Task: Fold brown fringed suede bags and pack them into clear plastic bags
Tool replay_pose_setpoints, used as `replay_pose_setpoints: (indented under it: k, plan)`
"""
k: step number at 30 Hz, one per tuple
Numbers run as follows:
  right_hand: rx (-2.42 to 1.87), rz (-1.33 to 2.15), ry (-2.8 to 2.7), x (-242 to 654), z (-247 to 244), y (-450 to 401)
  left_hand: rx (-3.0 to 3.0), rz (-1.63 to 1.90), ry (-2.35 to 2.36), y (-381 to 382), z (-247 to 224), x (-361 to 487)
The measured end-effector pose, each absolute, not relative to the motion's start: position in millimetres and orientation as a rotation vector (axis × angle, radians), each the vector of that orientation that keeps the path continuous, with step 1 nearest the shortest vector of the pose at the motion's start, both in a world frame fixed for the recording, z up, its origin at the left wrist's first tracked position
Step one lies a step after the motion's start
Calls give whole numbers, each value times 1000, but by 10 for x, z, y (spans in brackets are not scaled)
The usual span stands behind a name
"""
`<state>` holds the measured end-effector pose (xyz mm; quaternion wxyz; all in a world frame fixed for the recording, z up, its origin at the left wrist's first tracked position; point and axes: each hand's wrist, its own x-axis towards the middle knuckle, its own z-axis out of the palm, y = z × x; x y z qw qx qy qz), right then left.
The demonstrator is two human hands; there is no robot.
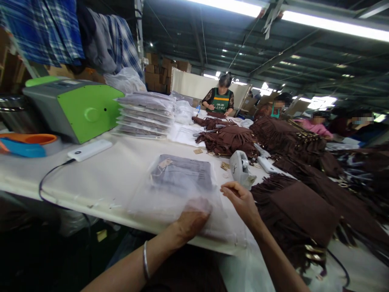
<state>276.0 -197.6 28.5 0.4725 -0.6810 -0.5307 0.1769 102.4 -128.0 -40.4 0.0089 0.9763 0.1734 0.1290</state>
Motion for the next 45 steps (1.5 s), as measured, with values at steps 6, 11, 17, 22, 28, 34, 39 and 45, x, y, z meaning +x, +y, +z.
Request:
replay_pose_setpoints:
  k: [6, 11, 17, 22, 28, 34, 39, 45]
  plan:
    - [-1479, 294, -1970, 2622, -222, -1577, 3028, 489, 462, -1461, -386, 828]
    - [-1388, 174, -2298, 2724, -375, -1665, 3108, 657, 388, -1563, -393, 679]
    - [-1431, 207, -2441, 2744, -191, -1768, 3019, 607, 375, -1502, -277, 261]
    - [-1427, 246, -2361, 2492, -70, -1969, 2975, 994, 821, -1186, -198, -420]
    - [-1484, 403, -2324, 2161, -28, -2022, 2981, 842, 1284, -813, -308, -894]
    - [-1664, 716, -2254, 2261, 106, -2034, 2841, 638, 1406, -803, -316, -1210]
    - [-1716, 709, -2065, 2186, 291, -1808, 2677, 594, 1263, -747, 38, -1050]
    - [-1584, 64, -2156, 1891, 82, -1250, 2859, 887, 1240, -300, 38, -143]
